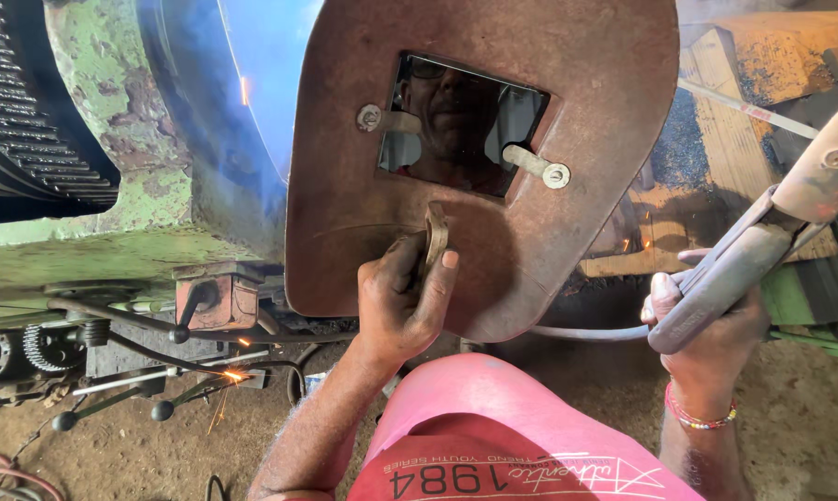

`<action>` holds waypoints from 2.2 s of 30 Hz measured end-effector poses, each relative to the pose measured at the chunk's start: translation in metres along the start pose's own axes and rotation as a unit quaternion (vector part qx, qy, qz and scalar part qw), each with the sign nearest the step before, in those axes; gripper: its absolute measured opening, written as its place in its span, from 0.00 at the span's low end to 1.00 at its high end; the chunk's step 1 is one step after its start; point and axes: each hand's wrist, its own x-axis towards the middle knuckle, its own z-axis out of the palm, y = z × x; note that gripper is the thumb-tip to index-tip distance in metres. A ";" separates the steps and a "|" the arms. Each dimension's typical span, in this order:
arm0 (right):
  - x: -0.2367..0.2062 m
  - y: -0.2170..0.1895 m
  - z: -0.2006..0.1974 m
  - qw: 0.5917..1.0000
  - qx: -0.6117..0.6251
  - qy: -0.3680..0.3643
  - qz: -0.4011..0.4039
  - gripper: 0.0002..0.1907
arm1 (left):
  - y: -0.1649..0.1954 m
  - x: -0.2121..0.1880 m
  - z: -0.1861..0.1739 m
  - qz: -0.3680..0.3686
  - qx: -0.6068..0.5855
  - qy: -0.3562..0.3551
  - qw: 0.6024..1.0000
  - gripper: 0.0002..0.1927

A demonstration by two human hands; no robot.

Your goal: The person welds a metal part mounted on a lathe using a welding torch and a welding mask. They repeatedly position the mask, apply the torch to the part, and adjust the part's position on the lathe.

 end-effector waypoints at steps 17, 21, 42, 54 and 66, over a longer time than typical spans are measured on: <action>0.003 0.006 -0.001 0.999 0.043 -0.021 0.000 0.14 | -0.003 -0.001 -0.001 0.001 0.000 0.005 1.000 0.10; 0.006 0.009 -0.003 1.000 -0.003 -0.016 0.008 0.15 | -0.005 -0.002 -0.002 -0.007 0.008 -0.003 1.000 0.10; 0.001 0.013 -0.009 0.999 -0.024 -0.023 -0.041 0.14 | 0.004 -0.001 -0.052 -0.079 -0.194 0.261 0.942 0.17; 0.002 0.017 -0.004 0.999 -0.008 -0.017 -0.037 0.14 | 0.004 -0.002 -0.048 -0.116 -0.180 0.246 0.945 0.17; 0.004 0.005 0.006 0.999 0.044 -0.031 -0.007 0.17 | 0.003 0.000 -0.040 -0.081 -0.183 0.178 0.964 0.13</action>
